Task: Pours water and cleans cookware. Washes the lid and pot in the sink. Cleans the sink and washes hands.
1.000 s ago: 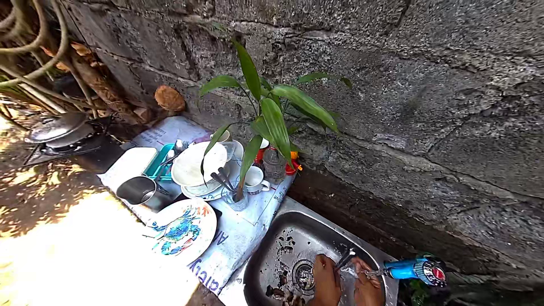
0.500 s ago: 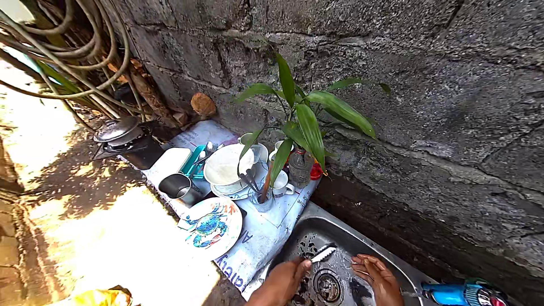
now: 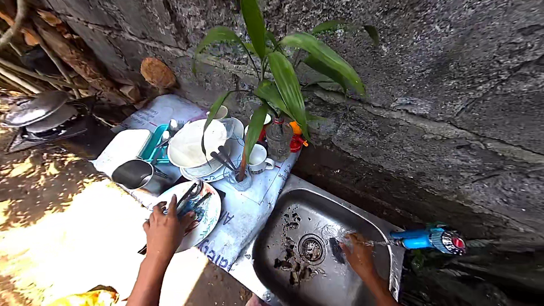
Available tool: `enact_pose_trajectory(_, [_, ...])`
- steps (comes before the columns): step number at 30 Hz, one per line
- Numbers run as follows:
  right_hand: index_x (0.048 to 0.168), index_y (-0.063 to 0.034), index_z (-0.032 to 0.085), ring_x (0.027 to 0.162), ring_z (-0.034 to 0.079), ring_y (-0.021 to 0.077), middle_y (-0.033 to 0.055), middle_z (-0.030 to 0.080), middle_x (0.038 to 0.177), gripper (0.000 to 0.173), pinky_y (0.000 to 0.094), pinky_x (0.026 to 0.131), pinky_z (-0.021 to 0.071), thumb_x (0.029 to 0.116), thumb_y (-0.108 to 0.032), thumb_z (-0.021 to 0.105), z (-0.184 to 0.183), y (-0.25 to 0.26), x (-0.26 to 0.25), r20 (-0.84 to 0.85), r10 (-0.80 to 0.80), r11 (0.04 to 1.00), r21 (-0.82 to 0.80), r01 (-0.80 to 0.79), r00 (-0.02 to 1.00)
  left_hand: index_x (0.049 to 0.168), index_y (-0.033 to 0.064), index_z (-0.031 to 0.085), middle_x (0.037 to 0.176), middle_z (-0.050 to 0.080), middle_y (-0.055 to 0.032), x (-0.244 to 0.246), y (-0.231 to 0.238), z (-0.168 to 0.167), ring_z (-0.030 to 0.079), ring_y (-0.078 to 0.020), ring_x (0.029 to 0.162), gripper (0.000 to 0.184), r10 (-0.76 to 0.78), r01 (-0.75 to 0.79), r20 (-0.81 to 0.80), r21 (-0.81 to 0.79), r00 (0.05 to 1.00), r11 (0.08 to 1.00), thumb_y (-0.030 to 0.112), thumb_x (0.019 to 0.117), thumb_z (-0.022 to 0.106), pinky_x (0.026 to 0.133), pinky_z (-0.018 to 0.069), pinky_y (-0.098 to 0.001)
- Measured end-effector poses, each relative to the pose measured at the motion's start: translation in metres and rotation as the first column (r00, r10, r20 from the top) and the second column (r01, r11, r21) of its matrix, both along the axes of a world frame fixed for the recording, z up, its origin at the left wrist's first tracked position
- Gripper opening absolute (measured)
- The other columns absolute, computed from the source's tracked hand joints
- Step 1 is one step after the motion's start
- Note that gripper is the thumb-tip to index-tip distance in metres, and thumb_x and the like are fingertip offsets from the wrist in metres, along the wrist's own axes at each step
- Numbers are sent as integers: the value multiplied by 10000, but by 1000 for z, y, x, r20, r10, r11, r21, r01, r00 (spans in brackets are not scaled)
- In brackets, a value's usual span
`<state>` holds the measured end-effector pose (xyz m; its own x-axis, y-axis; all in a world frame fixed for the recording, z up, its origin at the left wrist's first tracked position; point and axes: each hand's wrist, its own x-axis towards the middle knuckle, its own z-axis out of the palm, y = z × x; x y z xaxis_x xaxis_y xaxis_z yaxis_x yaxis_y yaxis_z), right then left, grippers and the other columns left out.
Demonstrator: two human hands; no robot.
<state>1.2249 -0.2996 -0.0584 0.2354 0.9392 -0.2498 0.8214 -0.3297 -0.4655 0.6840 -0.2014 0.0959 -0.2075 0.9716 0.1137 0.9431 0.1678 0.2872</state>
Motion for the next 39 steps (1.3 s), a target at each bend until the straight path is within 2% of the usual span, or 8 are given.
enact_pose_trajectory(3, [1361,-19,632,1338,500,494,310,539,1425,535,627,1130,378,936,-325,739,-7,-11,-7,30,-12,1000,7,12,999,1521,-22,419,1501,375,-404,29,-11,2,393,-629,1343,708,-54,45,32,241,998,970,278,946,703,1044,250,-798])
enact_pose_trajectory(9, [1508,-117,514,1396,455,474,282,444,1534,648,592,1133,405,904,-138,751,-36,-17,-4,-20,113,962,-247,-114,993,1330,32,641,1393,591,-204,149,-52,-43,576,-375,1281,406,-549,494,285,246,786,834,261,1001,578,1052,483,-548])
enact_pose_trajectory(13, [1262,56,617,811,702,303,225,698,990,323,471,774,594,974,-88,638,-20,-10,1,-378,-293,956,-149,255,878,1362,47,626,1433,577,-165,201,-47,-81,553,-301,1335,389,-563,717,521,-145,642,682,248,1032,577,1132,440,-455])
enact_pose_trajectory(15, [1125,73,611,529,550,163,116,582,747,221,341,525,517,1038,-98,501,-3,-8,-2,-529,-460,878,-150,454,714,1412,39,576,1445,557,-194,223,-37,-91,539,-340,1347,416,-554,773,555,-316,621,550,237,1046,560,1137,425,-499])
enact_pose_trajectory(20, [1314,50,613,1135,648,426,304,649,1235,444,597,1005,483,1040,-298,579,26,3,14,-129,-358,869,-409,279,925,1267,-3,682,1220,703,-199,276,-45,-99,654,-344,1182,292,-562,850,655,-265,505,456,88,1030,537,1086,461,-508])
enact_pose_trajectory(27, [1177,35,673,961,682,362,223,705,1020,342,568,904,522,953,-222,703,58,36,-39,-284,-138,984,-145,100,949,1350,14,610,1046,740,-191,279,-62,-100,725,-329,962,371,-257,729,773,-352,580,587,238,1066,529,951,538,-529])
enact_pose_trajectory(36, [1533,-46,459,1127,679,223,148,670,1320,786,374,987,543,931,-485,710,141,112,-165,-475,477,874,345,-342,740,1375,30,595,1142,709,-210,261,-68,-104,693,-361,1057,385,-242,741,758,-425,606,520,249,1085,469,986,513,-565])
enact_pose_trajectory(39, [1385,-28,619,1164,692,222,142,711,1263,449,398,1058,523,1064,-329,531,101,122,-131,-422,385,914,299,-275,821,1307,39,634,1152,713,-165,230,-70,-98,704,-306,1047,357,-140,623,723,-460,677,633,243,1097,431,981,534,-532])
